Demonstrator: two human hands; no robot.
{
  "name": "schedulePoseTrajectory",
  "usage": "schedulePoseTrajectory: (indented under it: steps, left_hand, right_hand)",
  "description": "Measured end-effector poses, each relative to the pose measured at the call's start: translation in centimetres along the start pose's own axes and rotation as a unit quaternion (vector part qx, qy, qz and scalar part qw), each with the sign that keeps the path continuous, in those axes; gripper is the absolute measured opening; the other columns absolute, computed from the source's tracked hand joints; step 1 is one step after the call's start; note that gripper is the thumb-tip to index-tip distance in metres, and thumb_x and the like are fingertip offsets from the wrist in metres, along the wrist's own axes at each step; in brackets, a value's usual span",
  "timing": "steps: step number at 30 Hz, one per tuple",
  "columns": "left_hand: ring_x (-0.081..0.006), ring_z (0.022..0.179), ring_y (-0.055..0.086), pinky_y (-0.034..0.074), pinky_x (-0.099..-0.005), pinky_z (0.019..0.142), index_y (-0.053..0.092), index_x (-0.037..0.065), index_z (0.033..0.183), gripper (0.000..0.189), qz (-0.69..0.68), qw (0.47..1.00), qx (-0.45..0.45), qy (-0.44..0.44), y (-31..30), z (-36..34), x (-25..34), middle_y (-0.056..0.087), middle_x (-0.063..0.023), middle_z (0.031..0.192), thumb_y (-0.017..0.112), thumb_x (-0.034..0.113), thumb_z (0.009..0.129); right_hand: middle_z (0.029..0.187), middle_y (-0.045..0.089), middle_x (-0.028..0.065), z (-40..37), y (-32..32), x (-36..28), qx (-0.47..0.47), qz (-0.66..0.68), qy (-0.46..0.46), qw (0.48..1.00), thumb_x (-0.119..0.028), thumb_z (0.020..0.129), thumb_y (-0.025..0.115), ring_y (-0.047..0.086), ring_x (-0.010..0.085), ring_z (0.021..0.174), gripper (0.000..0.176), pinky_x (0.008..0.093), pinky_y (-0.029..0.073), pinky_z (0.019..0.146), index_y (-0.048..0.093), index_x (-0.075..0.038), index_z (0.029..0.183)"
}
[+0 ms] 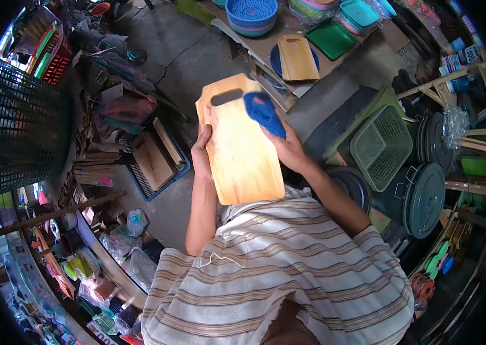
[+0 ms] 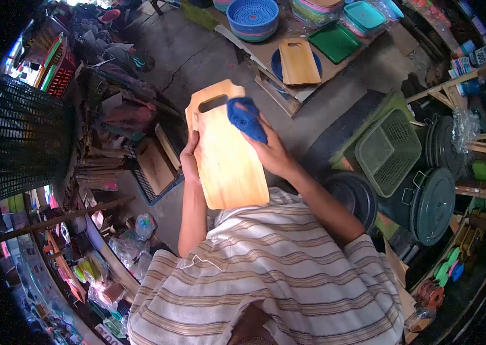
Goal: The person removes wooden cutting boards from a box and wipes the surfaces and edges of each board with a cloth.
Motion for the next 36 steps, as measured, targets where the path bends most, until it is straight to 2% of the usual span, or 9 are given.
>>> schedulePoseTrajectory:
  steps: [6,11,16,21,24,26,30,32,36]
  left_hand:
    - [-0.0388,0.128,0.064,0.050,-0.0545,0.113,0.046,0.004,0.152,0.049,-0.076,0.989,0.068,0.105,-3.1,0.3,2.0,0.064,-0.0186,0.144,0.044,0.031,0.111]
    - [-0.0365,0.142,0.052,0.045,-0.0517,0.119,0.044,0.003,0.153,0.049,-0.083,0.965,0.158,0.194,-3.4,0.9,1.3,0.053,-0.0183,0.154,0.032,0.032,0.115]
    - [-0.0331,0.140,0.054,0.046,-0.0501,0.118,0.037,0.004,0.158,0.047,-0.054,0.969,0.166,0.175,-2.4,-0.5,0.5,0.051,-0.0156,0.157,0.032,0.025,0.116]
    - [-0.0241,0.133,0.059,0.049,-0.0390,0.113,0.034,0.005,0.159,0.051,0.151,0.937,0.073,0.307,-2.0,-1.7,2.4,0.055,-0.0110,0.150,0.049,0.019,0.113]
    - [-0.0140,0.121,0.059,0.048,-0.0311,0.105,0.051,0.001,0.146,0.042,0.314,0.880,0.073,0.350,-0.5,-2.2,1.9,0.062,-0.0081,0.138,0.061,0.021,0.110]
    - [-0.0139,0.116,0.062,0.050,-0.0311,0.103,0.053,0.001,0.146,0.043,0.421,0.865,0.073,0.265,1.3,-3.6,0.0,0.065,-0.0080,0.132,0.063,0.020,0.109]
    - [-0.0104,0.112,0.060,0.049,-0.0278,0.098,0.052,-0.007,0.146,0.043,0.448,0.829,-0.080,0.324,0.9,-3.6,-4.4,0.067,-0.0070,0.128,0.062,0.005,0.106]
    - [-0.0093,0.110,0.060,0.050,-0.0269,0.096,0.054,-0.006,0.147,0.046,0.378,0.887,-0.052,0.262,2.7,-4.4,-4.3,0.067,-0.0053,0.128,0.066,0.012,0.106]
    - [-0.0051,0.099,0.059,0.050,-0.0225,0.083,0.058,-0.004,0.143,0.046,0.438,0.853,-0.037,0.282,2.5,-4.6,-2.0,0.066,0.0002,0.119,0.068,0.023,0.107]
  right_hand:
    - [0.171,0.028,0.0230,-3.5,1.7,-2.4,-0.084,-0.222,0.027,0.971,0.004,0.092,0.065,0.039,0.0360,0.154,0.061,0.0406,0.032,0.126,0.060,-0.014,0.150]
    - [0.174,0.013,0.0254,-7.3,6.5,-2.0,-0.137,-0.359,-0.054,0.922,0.010,0.073,0.068,0.013,0.0621,0.155,0.098,0.0649,0.022,0.127,0.046,-0.027,0.161]
    - [0.173,0.015,0.0254,-6.1,6.0,-2.1,0.003,-0.399,-0.088,0.913,0.011,0.073,0.069,0.010,0.0604,0.156,0.093,0.0657,0.023,0.126,0.049,-0.019,0.158]
    - [0.153,0.053,0.0230,-2.6,-0.9,-0.4,0.143,-0.283,-0.008,0.948,0.010,0.085,0.055,0.050,0.0427,0.143,0.072,0.0485,0.039,0.121,0.049,-0.009,0.154]
    - [0.154,0.052,0.0220,-0.5,-0.5,-3.7,0.162,-0.308,-0.171,0.922,0.003,0.088,0.061,0.049,0.0459,0.143,0.067,0.0508,0.038,0.121,0.053,-0.011,0.153]
    - [0.158,0.049,0.0209,-0.1,1.7,-6.1,0.112,-0.408,-0.268,0.866,-0.011,0.090,0.069,0.043,0.0483,0.147,0.063,0.0569,0.034,0.122,0.057,-0.016,0.151]
    - [0.154,0.053,0.0149,0.4,5.1,-8.1,0.062,-0.559,-0.264,0.784,-0.030,0.080,0.081,0.047,0.0420,0.144,0.071,0.0611,0.030,0.120,0.061,-0.026,0.148]
    - [0.144,0.060,0.0126,1.4,3.7,-7.9,0.058,-0.526,-0.246,0.812,-0.031,0.077,0.082,0.055,0.0369,0.136,0.072,0.0562,0.034,0.118,0.061,-0.026,0.146]
    - [0.115,0.073,0.0180,3.5,-0.2,-7.9,0.147,-0.460,-0.194,0.854,-0.023,0.084,0.077,0.073,0.0341,0.102,0.054,0.0448,0.056,0.085,0.066,-0.016,0.136]
Point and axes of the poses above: each hand's wrist, its own z-axis towards the middle knuckle, its own y-axis out of the palm, x = y × z, the point moved 4 cm from there along z, towards the middle knuckle
